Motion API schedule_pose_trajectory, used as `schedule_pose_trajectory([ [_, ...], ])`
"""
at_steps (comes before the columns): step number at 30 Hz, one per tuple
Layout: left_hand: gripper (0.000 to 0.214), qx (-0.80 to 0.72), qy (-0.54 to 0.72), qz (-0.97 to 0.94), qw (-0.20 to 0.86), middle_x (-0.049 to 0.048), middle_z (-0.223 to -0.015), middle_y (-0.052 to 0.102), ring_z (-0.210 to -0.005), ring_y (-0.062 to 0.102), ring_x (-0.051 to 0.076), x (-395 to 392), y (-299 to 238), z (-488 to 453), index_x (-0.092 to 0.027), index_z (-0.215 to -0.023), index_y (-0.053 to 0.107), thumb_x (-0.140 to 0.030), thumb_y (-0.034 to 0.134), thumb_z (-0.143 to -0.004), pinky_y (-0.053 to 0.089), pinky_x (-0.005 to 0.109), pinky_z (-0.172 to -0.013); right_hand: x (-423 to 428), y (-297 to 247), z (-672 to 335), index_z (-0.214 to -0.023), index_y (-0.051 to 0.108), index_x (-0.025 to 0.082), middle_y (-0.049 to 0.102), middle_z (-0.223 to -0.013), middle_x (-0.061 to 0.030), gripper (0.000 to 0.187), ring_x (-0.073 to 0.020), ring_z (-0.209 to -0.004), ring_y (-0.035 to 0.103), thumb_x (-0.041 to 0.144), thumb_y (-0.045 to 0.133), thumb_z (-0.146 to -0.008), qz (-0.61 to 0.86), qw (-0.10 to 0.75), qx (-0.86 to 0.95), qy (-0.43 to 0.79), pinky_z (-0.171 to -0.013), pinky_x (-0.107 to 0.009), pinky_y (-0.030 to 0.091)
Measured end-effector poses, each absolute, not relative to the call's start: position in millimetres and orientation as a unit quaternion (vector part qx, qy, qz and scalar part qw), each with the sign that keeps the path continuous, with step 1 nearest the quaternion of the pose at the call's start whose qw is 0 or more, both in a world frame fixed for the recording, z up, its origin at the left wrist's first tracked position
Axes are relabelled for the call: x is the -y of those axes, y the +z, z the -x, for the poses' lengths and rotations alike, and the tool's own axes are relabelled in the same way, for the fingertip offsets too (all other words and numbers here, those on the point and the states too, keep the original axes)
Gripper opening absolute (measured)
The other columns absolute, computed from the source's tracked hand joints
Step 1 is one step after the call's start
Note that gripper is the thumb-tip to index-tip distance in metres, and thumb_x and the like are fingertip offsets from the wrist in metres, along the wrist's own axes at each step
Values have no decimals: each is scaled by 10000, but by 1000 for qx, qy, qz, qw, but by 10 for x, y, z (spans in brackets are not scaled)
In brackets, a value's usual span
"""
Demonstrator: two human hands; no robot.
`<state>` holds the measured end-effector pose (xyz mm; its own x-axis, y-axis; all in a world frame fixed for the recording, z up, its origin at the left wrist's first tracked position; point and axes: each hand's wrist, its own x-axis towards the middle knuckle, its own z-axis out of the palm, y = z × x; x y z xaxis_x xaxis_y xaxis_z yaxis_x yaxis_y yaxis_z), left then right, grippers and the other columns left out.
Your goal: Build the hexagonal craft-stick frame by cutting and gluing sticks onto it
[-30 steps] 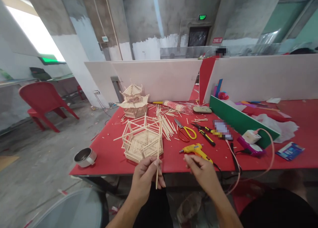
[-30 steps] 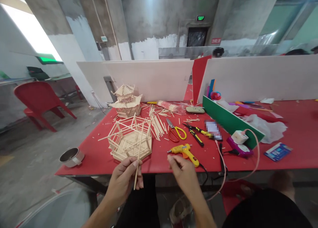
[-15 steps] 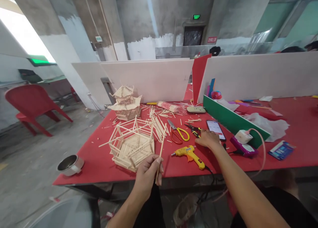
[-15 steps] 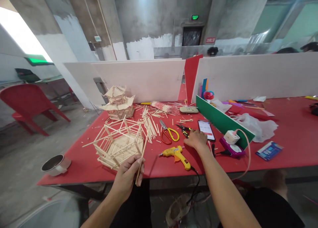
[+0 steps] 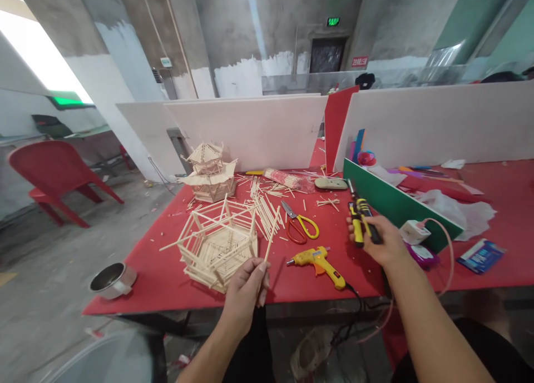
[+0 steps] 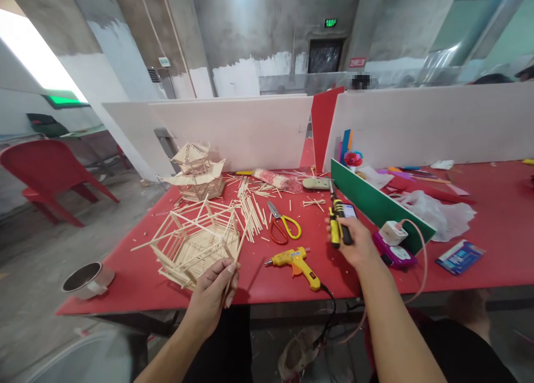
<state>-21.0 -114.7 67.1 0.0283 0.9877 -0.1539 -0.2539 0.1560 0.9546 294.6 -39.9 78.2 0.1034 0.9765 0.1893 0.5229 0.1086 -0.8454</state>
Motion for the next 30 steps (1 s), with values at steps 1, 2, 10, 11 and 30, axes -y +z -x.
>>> schedule_pose_trajectory([
  [1, 337, -465, 516, -392, 603, -64, -589, 528, -352, 383, 20, 1151, 676, 211, -155, -853, 591, -476, 673, -792, 245, 148, -341, 586, 817, -2855, -931, 730, 29, 702, -981, -210, 512, -217, -903, 626, 378, 360, -870, 564, 452, 607, 330, -785, -306, 454],
  [2, 339, -464, 515, -393, 605, -63, -599, 533, -343, 386, 22, 1155, 687, 210, -161, -868, 588, -482, 669, -796, 233, 152, -329, 786, 838, -2726, -1025, 719, 53, 690, -1054, -216, 493, -241, -980, 619, 374, 378, -870, 532, 469, 591, 385, -827, -340, 456],
  [10, 373, -493, 532, -404, 557, -58, -609, 490, -439, 339, 26, 1254, 918, 288, -158, -868, 615, -485, 733, -733, 238, 141, -402, 1792, 637, -1588, -1222, 620, 187, 665, -1131, -113, 627, -287, -1097, 597, 229, 496, -610, 452, 334, 510, 651, -969, -443, 430],
  [11, 370, -496, 533, -409, 550, -49, -627, 502, -462, 355, 33, 1277, 942, 314, -158, -867, 622, -482, 736, -728, 258, 143, -420, 1797, 631, -1553, -1279, 585, 192, 632, -1232, -111, 696, -297, -1183, 549, 200, 499, -589, 484, 306, 543, 614, -1022, -454, 396],
  [30, 277, -498, 425, -686, 319, 2, -614, 539, -613, 515, 148, 1471, 1131, 612, -183, -664, 574, -311, 513, -903, 366, 239, -618, 1779, 822, -1373, -1528, 266, 125, 272, -1581, -136, 946, -277, -1460, 231, 135, 509, -614, 508, 205, 699, 459, -1184, -427, 184],
])
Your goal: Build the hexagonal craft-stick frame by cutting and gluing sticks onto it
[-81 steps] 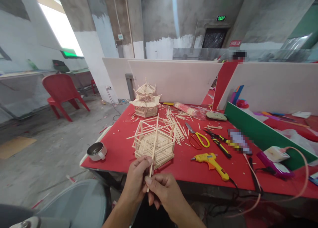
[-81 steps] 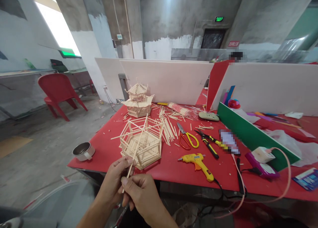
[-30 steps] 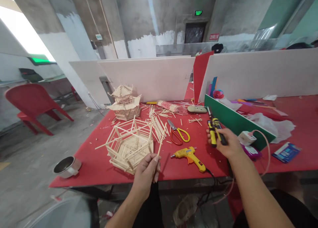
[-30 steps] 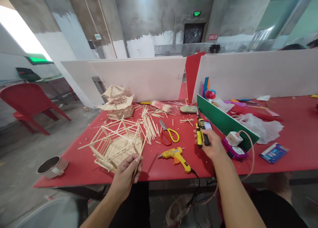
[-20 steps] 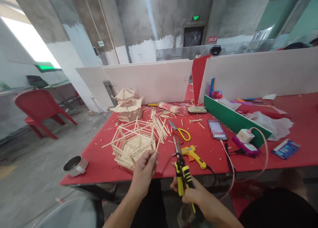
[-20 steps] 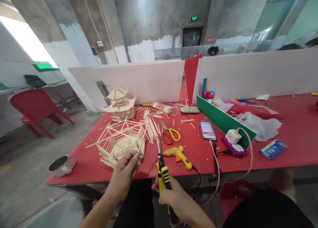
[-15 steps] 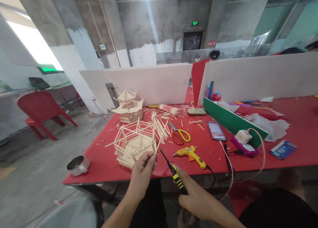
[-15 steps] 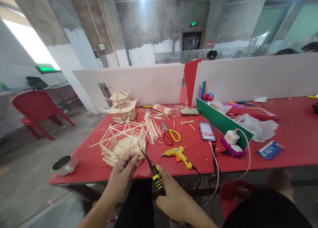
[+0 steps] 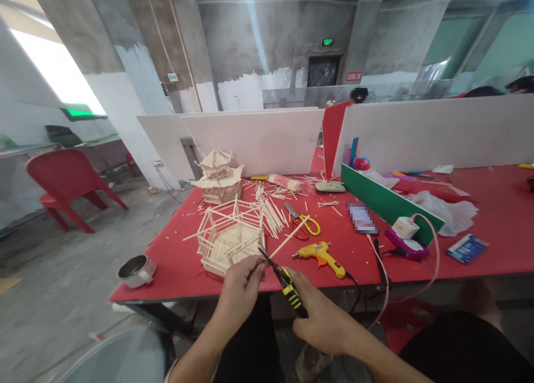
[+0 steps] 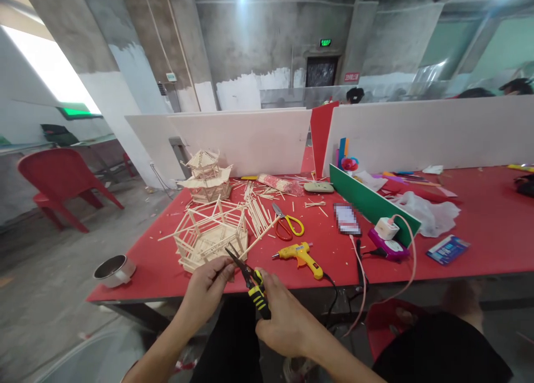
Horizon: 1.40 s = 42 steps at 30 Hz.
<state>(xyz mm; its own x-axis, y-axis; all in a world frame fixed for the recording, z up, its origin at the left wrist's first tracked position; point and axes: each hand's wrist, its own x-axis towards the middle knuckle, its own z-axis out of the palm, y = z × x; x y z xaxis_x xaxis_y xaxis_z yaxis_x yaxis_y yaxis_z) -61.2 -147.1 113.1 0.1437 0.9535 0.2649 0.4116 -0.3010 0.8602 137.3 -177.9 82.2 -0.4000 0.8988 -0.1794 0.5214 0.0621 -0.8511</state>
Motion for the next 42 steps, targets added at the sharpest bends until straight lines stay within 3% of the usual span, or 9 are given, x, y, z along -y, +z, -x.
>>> schedule_pose_trajectory([
  [5, 229, -494, 416, -724, 244, 17, -663, 574, -640, 522, 150, 1477, 1197, 611, -179, -722, 629, -280, 527, -900, 362, 239, -618, 1796, 735, -1304, -1405, 406, 177, 555, -1320, -101, 811, -263, -1220, 493, 107, 483, -601, 479, 287, 705, 438, -1036, -392, 372],
  [8, 218, -495, 422, -727, 221, 17, -679, 583, -653, 533, 144, 1477, 1154, 597, -174, -757, 644, -263, 513, -906, 371, 236, -628, 1816, 682, -1268, -1361, 418, 179, 615, -1122, -59, 776, -225, -1028, 559, 95, 474, -592, 487, 292, 696, 438, -930, -360, 426],
  [12, 303, -499, 433, -704, 261, -6, -599, 505, -595, 488, 122, 1469, 1064, 605, -166, -646, 562, -292, 494, -913, 356, 230, -601, 1828, 651, -1251, -1404, 372, 179, 582, -1219, -78, 828, -236, -1129, 529, 87, 470, -587, 493, 289, 689, 445, -1000, -378, 393],
  [18, 310, -490, 401, -663, 399, -38, -552, 412, -529, 371, 90, 1420, 1062, 669, -171, -611, 492, -321, 508, -882, 281, 208, -516, 1797, 651, -1284, -1489, 269, 128, 339, -1521, -139, 938, -272, -1423, 269, 124, 500, -580, 496, 243, 710, 437, -1169, -422, 197],
  [23, 325, -488, 393, -618, 475, -62, -508, 350, -470, 295, 75, 1415, 1035, 678, -180, -616, 465, -368, 513, -877, 225, 206, -470, 1824, 740, -1280, -1410, 385, 167, 555, -1306, -113, 837, -267, -1201, 508, 106, 486, -581, 503, 254, 703, 433, -1027, -390, 375],
  [26, 345, -500, 406, -606, 467, -66, -509, 333, -466, 268, 71, 1422, 995, 657, -180, -608, 453, -388, 526, -873, 210, 207, -463, 1831, 812, -1269, -1340, 444, 176, 618, -1142, -83, 768, -246, -1040, 566, 98, 491, -577, 512, 244, 704, 428, -918, -350, 420],
  [30, 359, -504, 418, -608, 449, -58, -525, 346, -485, 278, 73, 1410, 978, 643, -173, -605, 474, -400, 538, -875, 223, 210, -473, 1820, 780, -1263, -1313, 453, 186, 617, -1048, -52, 743, -206, -921, 571, 86, 471, -577, 507, 255, 703, 429, -846, -313, 426],
  [35, 336, -503, 414, -638, 410, -33, -559, 413, -547, 362, 93, 1387, 1006, 685, -156, -628, 544, -379, 545, -879, 285, 218, -528, 1828, 611, -1271, -1392, 399, 193, 541, -1261, -74, 851, -227, -1131, 490, 91, 466, -550, 466, 292, 685, 478, -987, -334, 359],
  [42, 344, -496, 394, -668, 391, -23, -588, 422, -587, 387, 106, 1395, 985, 757, -136, -686, 611, -406, 543, -888, 314, 231, -572, 1928, 542, -1322, -1205, 556, 242, 521, -871, 23, 723, -144, -787, 458, 108, 479, -499, 436, 277, 545, 660, -688, -248, 377],
])
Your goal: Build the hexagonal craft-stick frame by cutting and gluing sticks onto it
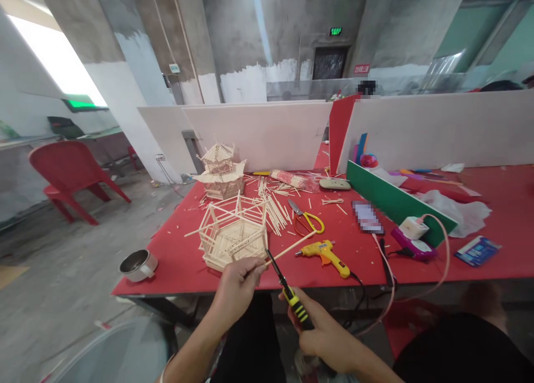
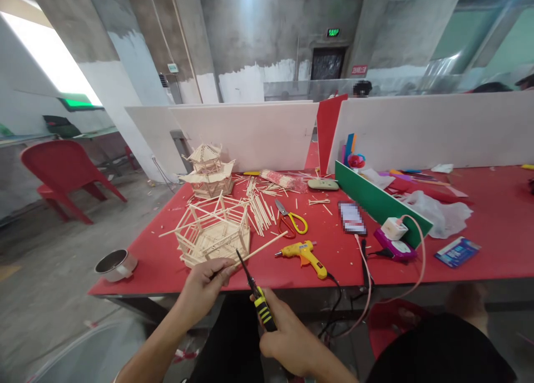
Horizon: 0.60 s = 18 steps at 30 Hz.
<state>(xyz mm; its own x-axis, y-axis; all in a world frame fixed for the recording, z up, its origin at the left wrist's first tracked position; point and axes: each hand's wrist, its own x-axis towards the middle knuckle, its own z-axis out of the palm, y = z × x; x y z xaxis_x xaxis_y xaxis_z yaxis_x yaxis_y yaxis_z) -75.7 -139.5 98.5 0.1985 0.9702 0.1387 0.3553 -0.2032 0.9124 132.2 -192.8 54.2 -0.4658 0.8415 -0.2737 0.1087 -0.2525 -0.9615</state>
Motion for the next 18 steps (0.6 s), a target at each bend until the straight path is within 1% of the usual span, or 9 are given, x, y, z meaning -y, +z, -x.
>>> schedule_pose_trajectory([
  [3, 336, -479, 400, -643, 443, -22, -601, 440, -588, 388, 101, 1405, 950, 746, -136, -721, 632, -425, 562, -879, 313, 225, -565, 1953, 484, -1343, -1147, 581, 252, 492, -834, 34, 730, -124, -760, 443, 86, 495, -442, 395, 286, 455, 745, -648, -227, 339],
  [6, 343, -475, 410, -606, 489, -34, -573, 427, -524, 332, 79, 1410, 895, 705, -135, -736, 641, -452, 595, -856, 253, 215, -500, 1970, 356, -1375, -1124, 589, 248, 492, -818, 39, 705, -102, -703, 435, 89, 542, -438, 359, 292, 410, 786, -626, -225, 333],
  [9, 367, -462, 416, -566, 541, -46, -549, 413, -470, 276, 56, 1415, 845, 644, -130, -726, 636, -485, 639, -818, 189, 209, -458, 2012, 250, -1412, -1165, 568, 252, 502, -805, 33, 662, -99, -642, 452, 165, 610, -510, 321, 264, 402, 816, -627, -254, 377],
  [11, 369, -450, 428, -536, 572, -52, -546, 417, -456, 266, 48, 1425, 834, 595, -130, -750, 636, -495, 661, -795, 174, 203, -451, 2043, 257, -1436, -1203, 548, 250, 518, -805, 23, 630, -110, -634, 484, 224, 611, -576, 317, 252, 422, 811, -646, -279, 411],
  [13, 364, -453, 440, -515, 580, -55, -541, 435, -439, 261, 44, 1435, 840, 544, -136, -776, 634, -498, 662, -789, 176, 198, -444, 2047, 336, -1468, -1227, 534, 242, 545, -820, 13, 608, -130, -663, 523, 242, 584, -621, 355, 258, 476, 762, -663, -288, 431],
  [14, 359, -464, 442, -514, 570, -55, -536, 449, -430, 264, 44, 1435, 847, 517, -139, -778, 632, -497, 652, -795, 185, 197, -441, 2032, 396, -1491, -1237, 529, 237, 567, -845, 4, 603, -144, -701, 543, 232, 568, -635, 392, 268, 516, 713, -682, -289, 439],
  [16, 345, -500, 438, -532, 525, -50, -513, 469, -420, 297, 53, 1398, 855, 449, -144, -744, 624, -482, 626, -811, 221, 199, -443, 1966, 530, -1560, -1249, 523, 220, 612, -944, -32, 606, -187, -833, 578, 190, 540, -644, 492, 287, 603, 558, -758, -308, 449],
  [18, 333, -541, 424, -570, 451, -37, -495, 490, -442, 380, 76, 1282, 849, 344, -149, -683, 611, -444, 593, -835, 283, 206, -472, 1856, 656, -1662, -1282, 497, 195, 620, -1086, -88, 635, -246, -987, 578, 156, 533, -649, 597, 292, 653, 363, -859, -353, 431],
])
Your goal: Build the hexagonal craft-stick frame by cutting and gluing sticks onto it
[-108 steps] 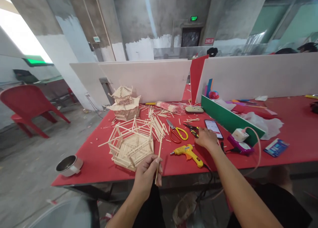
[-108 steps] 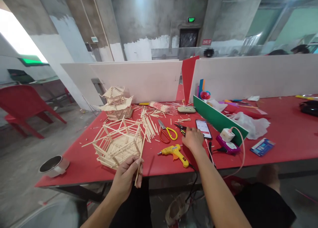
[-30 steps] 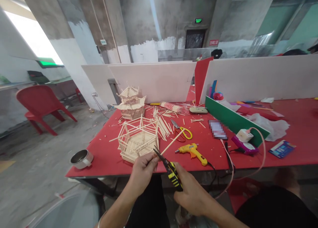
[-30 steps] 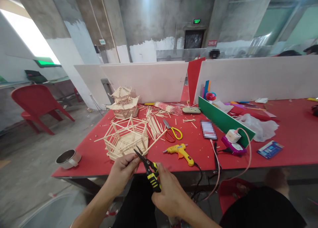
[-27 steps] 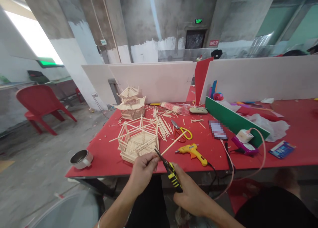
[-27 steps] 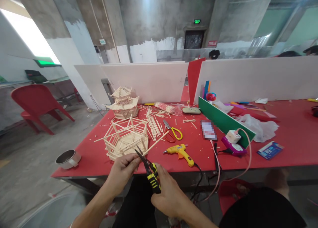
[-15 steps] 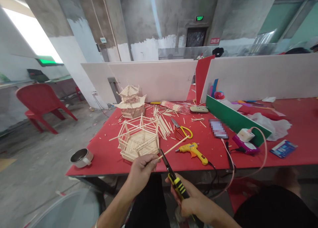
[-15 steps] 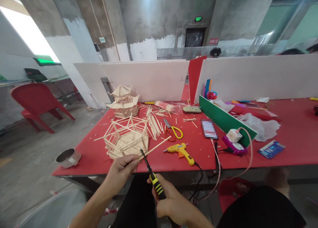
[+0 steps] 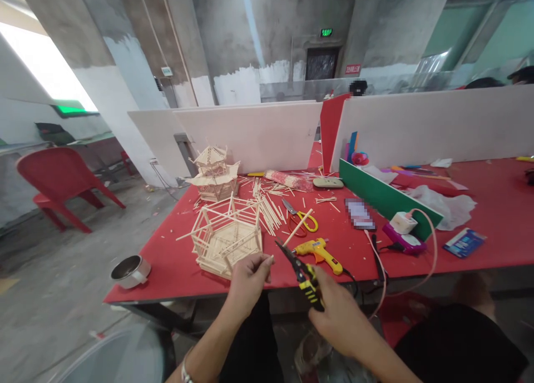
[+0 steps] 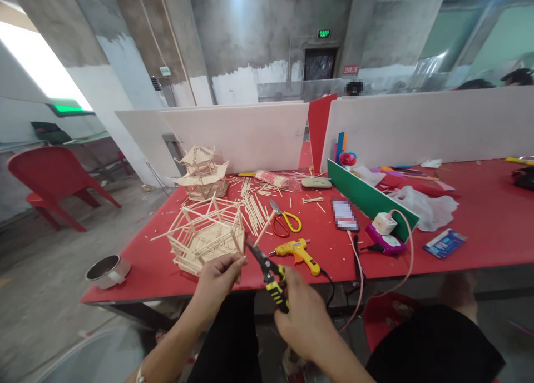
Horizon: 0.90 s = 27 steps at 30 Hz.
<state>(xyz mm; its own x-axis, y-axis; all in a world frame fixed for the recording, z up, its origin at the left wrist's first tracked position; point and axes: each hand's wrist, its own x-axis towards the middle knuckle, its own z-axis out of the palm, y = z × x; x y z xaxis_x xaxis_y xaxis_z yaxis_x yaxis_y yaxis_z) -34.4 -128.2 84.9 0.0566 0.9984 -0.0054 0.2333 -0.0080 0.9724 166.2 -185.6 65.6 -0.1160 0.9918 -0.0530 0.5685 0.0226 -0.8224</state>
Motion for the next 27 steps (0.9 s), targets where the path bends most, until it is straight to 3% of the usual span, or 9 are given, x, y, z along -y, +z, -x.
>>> schedule_pose_trajectory([
  [2, 332, -570, 411, -613, 361, -20, -511, 526, -497, 473, 105, 1059, 827, 187, -155, -649, 603, -397, 542, -867, 349, 219, -528, 1720, 759, -1790, -1325, 448, 171, 609, -1155, -131, 652, -291, -1049, 579, 163, 540, -680, 664, 270, 658, 231, -887, -387, 415],
  [5, 297, -597, 406, -664, 196, 23, -636, 602, -630, 563, 151, 589, 792, -111, -155, -717, 640, -327, 485, -902, 420, 264, -653, 1506, 873, -1998, -1279, 456, 184, 647, -1095, -124, 552, -284, -954, 634, 203, 529, -732, 695, 217, 662, 178, -780, -349, 426],
  [10, 296, -585, 432, -665, 168, 208, -1110, 639, -1031, 608, 262, 94, 832, -481, -79, -1065, 647, -268, 474, -917, 453, 394, -902, 1287, 926, -2301, -1219, 484, 189, 653, -1137, -132, 460, -295, -955, 660, 268, 524, -768, 731, 136, 652, 147, -699, -328, 407],
  [14, 355, -495, 484, -700, 174, 160, -1354, 556, -1277, 490, 257, 186, 901, -607, -156, -1215, 609, -333, 503, -927, 365, 415, -1078, 1304, 832, -2385, -1248, 495, 136, 639, -1129, -168, 503, -311, -1001, 636, 262, 558, -765, 730, 104, 669, 96, -737, -345, 412],
  [16, 327, -433, 501, -714, 227, 127, -1223, 657, -1178, 575, 254, 294, 973, -657, -177, -1179, 638, -324, 566, -895, 394, 425, -1060, 1333, 790, -2375, -1288, 483, 119, 635, -1124, -165, 552, -298, -1036, 616, 222, 565, -752, 704, 108, 698, 78, -786, -343, 412],
  [19, 298, -387, 530, -700, 282, 76, -905, 739, -865, 677, 192, 502, 1170, -646, -185, -887, 719, -278, 445, -959, 444, 415, -1004, 1300, 765, -2395, -1369, 438, 112, 608, -1176, -164, 654, -298, -1097, 577, 208, 577, -737, 664, 121, 737, 45, -861, -358, 403],
  [21, 301, -378, 600, -669, 222, 80, -933, 739, -899, 672, 197, 700, 1330, -530, -201, -916, 723, -302, 444, -967, 464, 407, -977, 1173, 754, -2465, -1401, 427, 127, 590, -1211, -171, 711, -321, -1118, 559, 270, 614, -730, 661, 114, 741, 25, -880, -384, 402],
  [24, 190, -368, 620, -682, 123, 79, -994, 723, -1005, 631, 238, 1067, 1479, -214, -251, -950, 753, -341, 599, -886, 477, 411, -938, 808, 701, -2613, -1373, 475, 127, 601, -1192, -204, 705, -352, -1074, 590, 411, 616, -743, 728, 69, 682, 34, -825, -405, 432],
  [27, 232, -420, 581, -660, 224, 76, -806, 696, -728, 630, 185, 1379, 1421, 146, -216, -842, 758, -403, 622, -866, 512, 305, -676, 372, 596, -2707, -1242, 577, 120, 636, -1127, -226, 584, -377, -1039, 619, 462, 557, -769, 788, 10, 610, 84, -769, -426, 458],
])
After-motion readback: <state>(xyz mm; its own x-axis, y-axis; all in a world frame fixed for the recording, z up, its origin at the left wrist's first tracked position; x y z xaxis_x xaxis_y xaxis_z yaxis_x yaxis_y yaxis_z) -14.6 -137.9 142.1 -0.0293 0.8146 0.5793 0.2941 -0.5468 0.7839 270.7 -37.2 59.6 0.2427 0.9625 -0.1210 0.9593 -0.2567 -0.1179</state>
